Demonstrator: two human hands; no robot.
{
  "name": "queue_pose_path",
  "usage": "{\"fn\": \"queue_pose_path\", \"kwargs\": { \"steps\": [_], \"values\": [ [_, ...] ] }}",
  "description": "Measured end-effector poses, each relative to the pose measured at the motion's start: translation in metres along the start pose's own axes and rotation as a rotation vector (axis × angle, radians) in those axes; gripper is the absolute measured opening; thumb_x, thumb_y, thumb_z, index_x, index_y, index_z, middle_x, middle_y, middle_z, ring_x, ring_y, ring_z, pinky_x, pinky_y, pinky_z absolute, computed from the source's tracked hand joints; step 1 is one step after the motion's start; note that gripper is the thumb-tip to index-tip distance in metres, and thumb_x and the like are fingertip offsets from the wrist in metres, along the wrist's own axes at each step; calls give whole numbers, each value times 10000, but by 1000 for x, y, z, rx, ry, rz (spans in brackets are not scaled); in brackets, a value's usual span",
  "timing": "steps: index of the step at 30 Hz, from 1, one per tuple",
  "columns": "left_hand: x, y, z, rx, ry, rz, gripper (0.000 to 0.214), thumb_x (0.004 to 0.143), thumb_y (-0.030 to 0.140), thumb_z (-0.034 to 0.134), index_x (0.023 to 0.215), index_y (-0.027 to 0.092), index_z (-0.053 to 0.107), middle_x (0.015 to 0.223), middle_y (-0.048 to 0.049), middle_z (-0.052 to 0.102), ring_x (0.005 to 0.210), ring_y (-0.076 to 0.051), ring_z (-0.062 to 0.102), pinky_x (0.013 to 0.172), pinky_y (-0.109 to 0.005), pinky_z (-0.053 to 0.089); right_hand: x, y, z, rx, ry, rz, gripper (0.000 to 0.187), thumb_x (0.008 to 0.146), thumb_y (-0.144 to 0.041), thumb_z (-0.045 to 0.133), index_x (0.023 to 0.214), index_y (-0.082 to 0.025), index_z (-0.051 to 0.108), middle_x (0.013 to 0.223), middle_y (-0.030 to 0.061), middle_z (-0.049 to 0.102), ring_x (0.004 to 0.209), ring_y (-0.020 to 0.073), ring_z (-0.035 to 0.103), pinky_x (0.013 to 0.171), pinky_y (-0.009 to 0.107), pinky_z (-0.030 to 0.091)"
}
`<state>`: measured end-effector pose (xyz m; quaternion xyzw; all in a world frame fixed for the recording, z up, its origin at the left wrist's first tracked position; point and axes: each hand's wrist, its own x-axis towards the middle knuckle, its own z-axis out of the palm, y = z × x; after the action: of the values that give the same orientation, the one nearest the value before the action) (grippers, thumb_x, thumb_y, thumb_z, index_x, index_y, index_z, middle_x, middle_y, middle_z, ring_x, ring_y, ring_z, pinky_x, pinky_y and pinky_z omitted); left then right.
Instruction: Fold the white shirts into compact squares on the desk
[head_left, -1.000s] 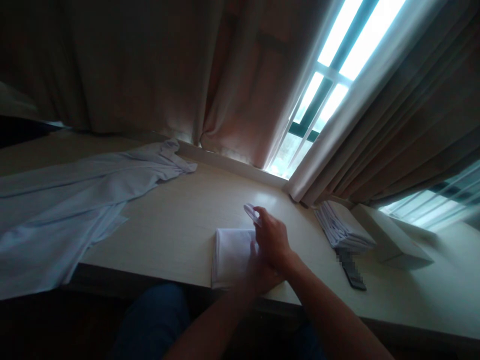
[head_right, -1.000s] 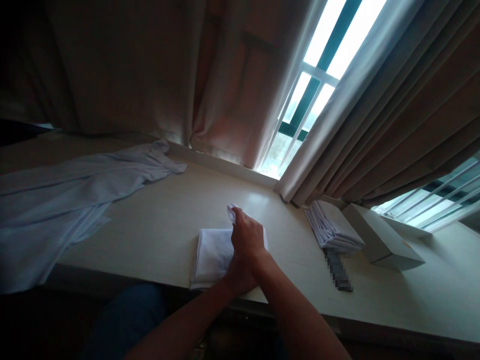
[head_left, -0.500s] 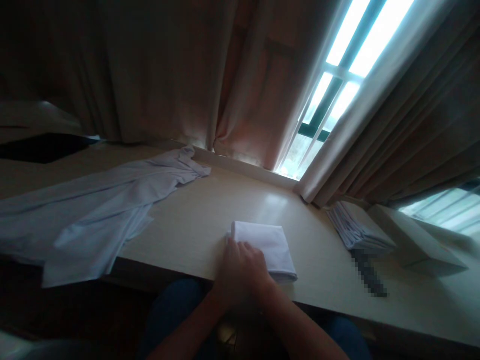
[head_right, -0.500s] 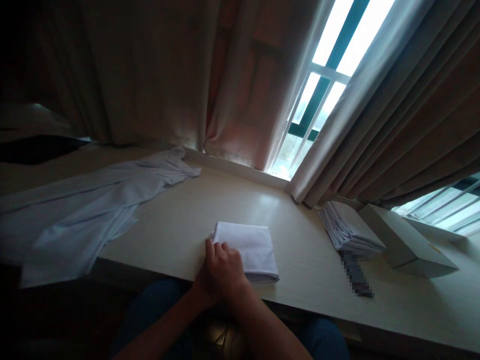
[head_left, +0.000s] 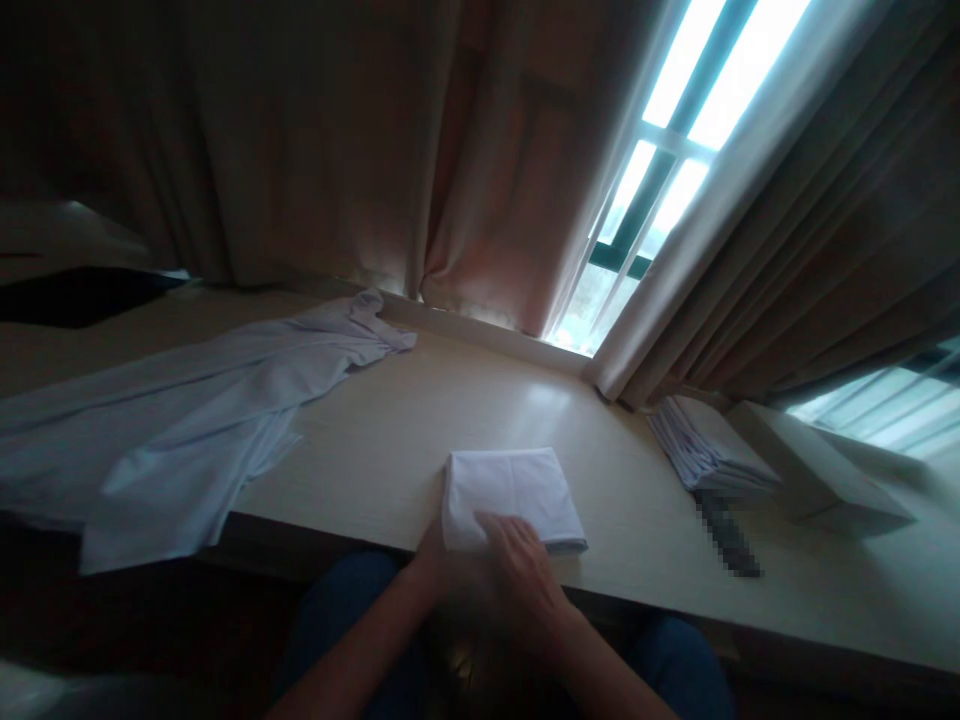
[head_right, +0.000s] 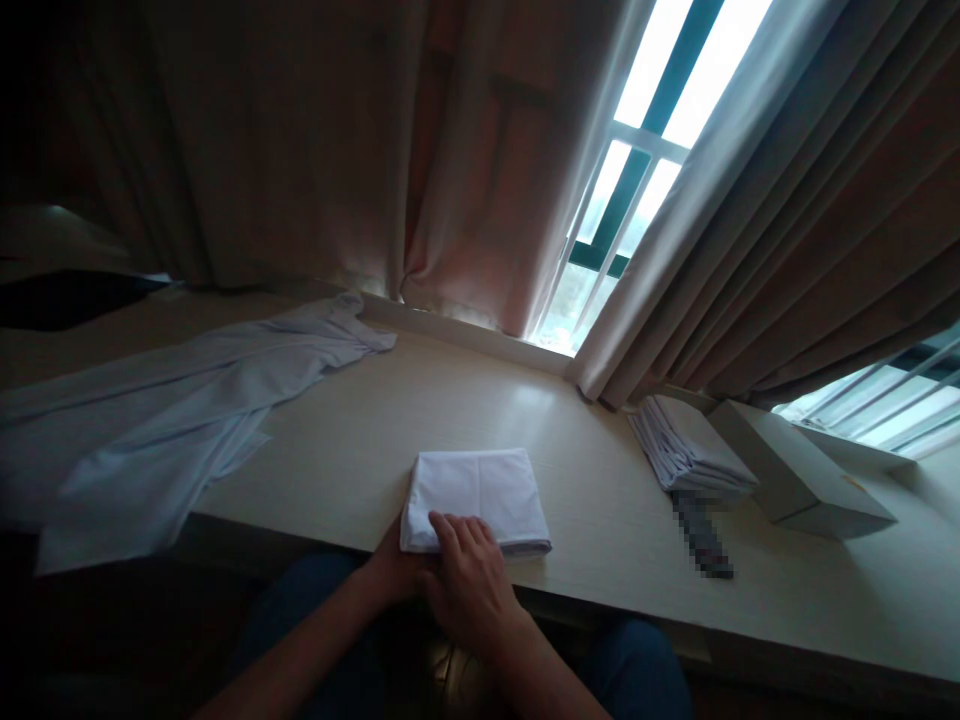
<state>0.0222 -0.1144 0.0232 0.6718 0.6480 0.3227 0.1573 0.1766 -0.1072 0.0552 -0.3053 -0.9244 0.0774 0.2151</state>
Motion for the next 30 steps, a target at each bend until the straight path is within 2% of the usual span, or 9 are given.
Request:
{"fn": "queue_pose_path", "kwargs": {
  "steps": [3,6,8,10,14,17,19,26,30],
  "values": [
    [-5,-13,-9,15,-41,22,774,648,547,680,1326,217,507,1300,-105,581,1277,-309,453,1112,-474,321,-35,35,-18,-20,142,126,585,867,-330,561,1406,-208,370,1292,148,550,1205,298,507,1026,536,406],
    [-15,-25,-12,72,-114,100,818,652,561,682,1365,220,472,1459,-124,434,1374,-324,336,1163,-520,167,-62,78,-26,-48,257,294,620,841,-288,576,1414,-197,358,1334,156,511,1263,302,466,1042,526,409],
    [-21,-31,-15,70,-116,100,852,679,589,646,1406,205,422,1521,-139,338,1409,-338,265,1162,-534,132,-73,101,-25,-37,239,331,656,796,-261,608,1404,-184,373,1329,156,515,1261,298,470,1047,506,415],
    [-24,-32,-19,-23,-119,38,805,755,619,545,1414,175,411,1518,-140,342,1403,-323,282,1149,-488,208,-80,114,-21,-12,192,335,663,766,-242,625,1387,-177,403,1299,153,541,1227,292,505,1026,486,439],
    [-17,-25,-25,-227,-107,-236,661,895,614,212,1094,170,660,1185,-97,651,1188,-253,527,1021,-363,389,-84,120,-9,6,224,388,576,779,-250,625,1330,-175,476,1213,150,599,1135,290,570,970,480,475],
    [-7,-20,-24,-256,-118,-422,642,843,671,285,736,171,672,791,-66,690,859,-239,628,817,-326,456,-84,117,-6,52,279,419,518,797,-256,614,1296,-178,501,1180,136,614,1109,275,582,958,455,483],
    [-2,-21,-21,-246,-154,-478,570,799,661,383,622,178,629,647,-37,640,709,-217,613,696,-302,434,-83,116,-7,98,296,427,484,811,-237,591,1284,-177,503,1176,122,613,1086,250,591,939,414,497],
    [-2,-34,-10,-138,-258,-449,439,735,588,493,594,180,574,589,-5,581,627,-182,568,576,-267,345,-80,117,-13,-40,208,444,425,846,-181,527,1269,-145,521,1126,127,630,1052,246,597,921,403,491],
    [-3,-29,-11,-90,-311,-431,410,715,558,524,615,168,602,613,-18,605,636,-183,577,574,-264,350,-86,122,-14,-153,160,446,378,872,-133,464,1239,-156,553,1029,110,661,977,230,621,872,369,504]
  ]
}}
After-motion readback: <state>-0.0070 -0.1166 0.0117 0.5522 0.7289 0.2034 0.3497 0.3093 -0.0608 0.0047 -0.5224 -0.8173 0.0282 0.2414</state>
